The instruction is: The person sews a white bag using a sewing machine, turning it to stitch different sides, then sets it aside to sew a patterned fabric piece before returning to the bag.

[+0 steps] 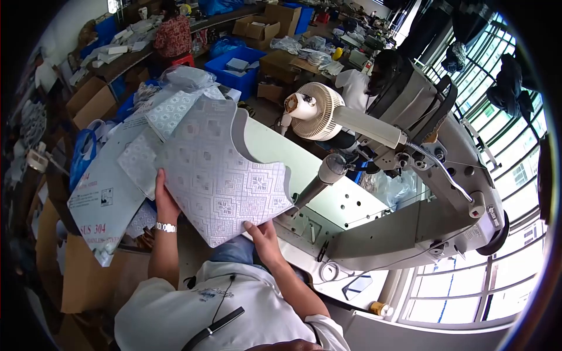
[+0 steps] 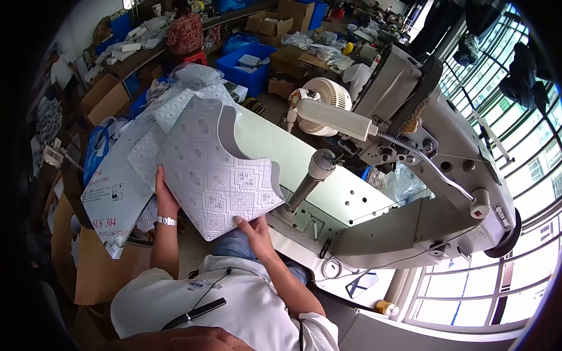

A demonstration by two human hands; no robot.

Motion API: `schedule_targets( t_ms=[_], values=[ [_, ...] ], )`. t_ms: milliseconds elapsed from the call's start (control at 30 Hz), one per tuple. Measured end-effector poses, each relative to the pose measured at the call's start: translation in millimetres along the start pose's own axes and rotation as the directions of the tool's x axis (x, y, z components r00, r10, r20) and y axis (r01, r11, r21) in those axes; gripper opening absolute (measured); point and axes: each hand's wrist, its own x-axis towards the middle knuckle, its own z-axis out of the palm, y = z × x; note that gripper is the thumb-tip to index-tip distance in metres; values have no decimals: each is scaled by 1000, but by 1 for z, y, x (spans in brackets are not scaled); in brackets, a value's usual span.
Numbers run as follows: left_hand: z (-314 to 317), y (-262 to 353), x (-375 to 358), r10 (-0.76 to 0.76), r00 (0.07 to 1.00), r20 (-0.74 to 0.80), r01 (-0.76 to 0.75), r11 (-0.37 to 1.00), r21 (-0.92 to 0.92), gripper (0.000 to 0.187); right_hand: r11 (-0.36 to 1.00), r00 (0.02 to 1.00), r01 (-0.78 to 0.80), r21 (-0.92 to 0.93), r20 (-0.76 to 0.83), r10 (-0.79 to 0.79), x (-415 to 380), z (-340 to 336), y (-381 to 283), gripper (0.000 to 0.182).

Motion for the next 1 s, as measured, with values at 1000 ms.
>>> schedule_targets(
  t_ms=[1000],
  values=[
    [267, 41, 52, 219, 667, 712, -744, 261, 616, 36, 856, 829, 310, -413, -323, -456, -6, -60, -196, 36]
  ],
)
